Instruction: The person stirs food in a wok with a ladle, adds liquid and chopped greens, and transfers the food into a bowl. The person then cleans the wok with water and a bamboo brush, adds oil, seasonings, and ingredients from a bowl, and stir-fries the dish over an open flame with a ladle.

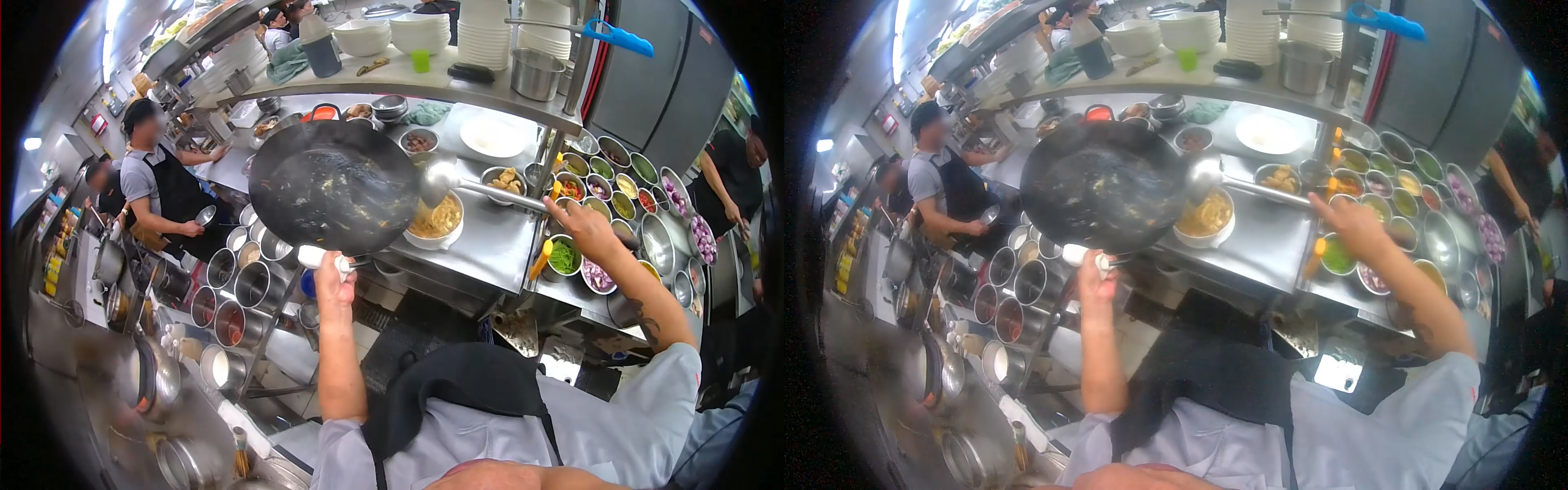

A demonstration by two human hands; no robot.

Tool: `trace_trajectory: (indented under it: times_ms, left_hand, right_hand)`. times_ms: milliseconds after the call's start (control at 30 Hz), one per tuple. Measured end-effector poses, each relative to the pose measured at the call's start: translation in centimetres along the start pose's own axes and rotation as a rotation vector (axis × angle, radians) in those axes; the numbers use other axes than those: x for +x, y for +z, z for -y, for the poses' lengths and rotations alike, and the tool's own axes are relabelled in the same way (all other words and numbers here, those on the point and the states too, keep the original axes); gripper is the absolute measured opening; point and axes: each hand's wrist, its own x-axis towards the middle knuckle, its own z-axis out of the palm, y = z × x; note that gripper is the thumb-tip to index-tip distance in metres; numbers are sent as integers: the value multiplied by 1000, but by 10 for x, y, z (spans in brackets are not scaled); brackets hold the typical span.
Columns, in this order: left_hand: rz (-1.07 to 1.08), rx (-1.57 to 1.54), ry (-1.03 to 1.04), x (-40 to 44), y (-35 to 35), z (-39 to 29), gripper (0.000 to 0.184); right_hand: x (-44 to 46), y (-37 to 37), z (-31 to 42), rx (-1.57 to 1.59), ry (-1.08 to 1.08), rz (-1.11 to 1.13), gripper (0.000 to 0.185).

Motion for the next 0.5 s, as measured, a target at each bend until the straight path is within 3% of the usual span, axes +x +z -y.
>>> trace_trajectory:
  times_ms: [167, 400, 500]
  left_hand:
    - [10, -69, -53, -14, -5, -6, 7]
    - [160, -260, -261, -50, -50, -18, 11]
    - [166, -390, -284, -84, -68, -26, 13]
  right_hand:
    - [11, -23, -1, -1, 10, -58, 67]
    - [58, -31, 49, 395, -149, -233, 57]
    - [75, -40, 86, 556, -190, -76, 52]
